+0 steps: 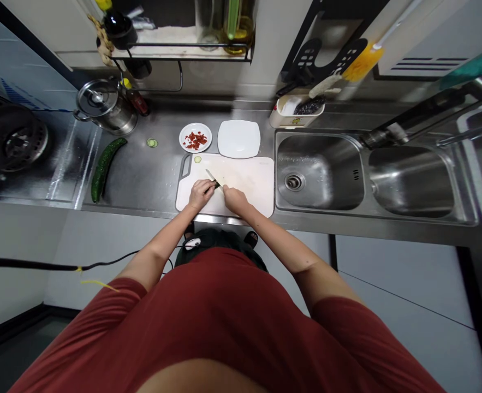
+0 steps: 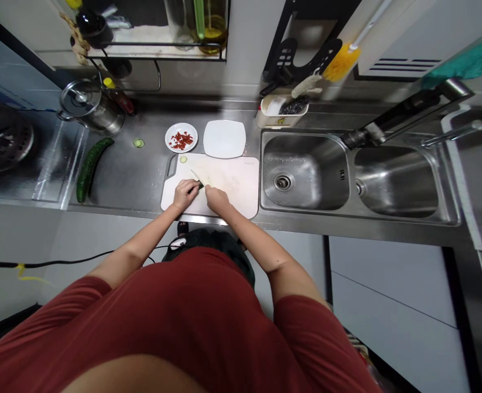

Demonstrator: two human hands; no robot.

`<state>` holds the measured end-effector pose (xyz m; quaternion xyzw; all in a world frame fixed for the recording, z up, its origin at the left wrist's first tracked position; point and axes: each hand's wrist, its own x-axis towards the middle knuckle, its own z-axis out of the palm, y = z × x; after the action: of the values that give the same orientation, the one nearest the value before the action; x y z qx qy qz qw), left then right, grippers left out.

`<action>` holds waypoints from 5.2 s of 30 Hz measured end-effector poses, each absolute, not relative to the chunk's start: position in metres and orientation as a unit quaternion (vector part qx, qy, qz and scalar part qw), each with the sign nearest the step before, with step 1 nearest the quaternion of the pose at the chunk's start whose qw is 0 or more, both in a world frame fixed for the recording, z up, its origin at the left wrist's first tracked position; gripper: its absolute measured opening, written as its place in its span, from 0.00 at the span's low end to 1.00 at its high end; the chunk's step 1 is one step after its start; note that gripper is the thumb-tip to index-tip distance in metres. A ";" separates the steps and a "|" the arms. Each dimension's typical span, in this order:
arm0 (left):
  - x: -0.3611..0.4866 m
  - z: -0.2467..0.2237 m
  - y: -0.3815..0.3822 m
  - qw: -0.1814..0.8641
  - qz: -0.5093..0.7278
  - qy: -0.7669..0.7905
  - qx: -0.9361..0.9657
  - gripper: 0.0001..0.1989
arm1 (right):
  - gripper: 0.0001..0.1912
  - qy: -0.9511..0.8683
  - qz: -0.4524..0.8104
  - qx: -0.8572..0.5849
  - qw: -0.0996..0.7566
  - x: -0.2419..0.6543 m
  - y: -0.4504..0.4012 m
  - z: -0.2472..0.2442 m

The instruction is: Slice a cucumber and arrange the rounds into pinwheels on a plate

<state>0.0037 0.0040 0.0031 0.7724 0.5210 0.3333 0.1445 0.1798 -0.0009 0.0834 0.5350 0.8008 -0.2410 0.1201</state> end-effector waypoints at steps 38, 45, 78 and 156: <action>0.004 0.006 0.003 0.138 0.332 0.529 0.768 0.11 | 0.15 0.784 -0.259 0.557 0.091 0.166 0.004 0.086; 0.004 0.003 0.002 0.132 0.328 0.536 0.767 0.11 | 0.15 0.775 -0.245 0.569 0.129 0.188 -0.025 0.083; 0.005 0.004 0.000 0.104 0.334 0.547 0.761 0.10 | 0.17 0.777 -0.253 0.563 0.123 0.196 -0.028 0.082; -0.026 0.022 0.118 0.292 0.318 0.772 0.467 0.14 | 0.22 0.794 0.019 0.596 -0.115 0.280 -0.038 0.055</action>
<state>-0.0255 0.1175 0.0216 0.4671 0.7718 0.3176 0.2919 0.2805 -0.0377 0.0553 0.5963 0.7943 0.0186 -0.1152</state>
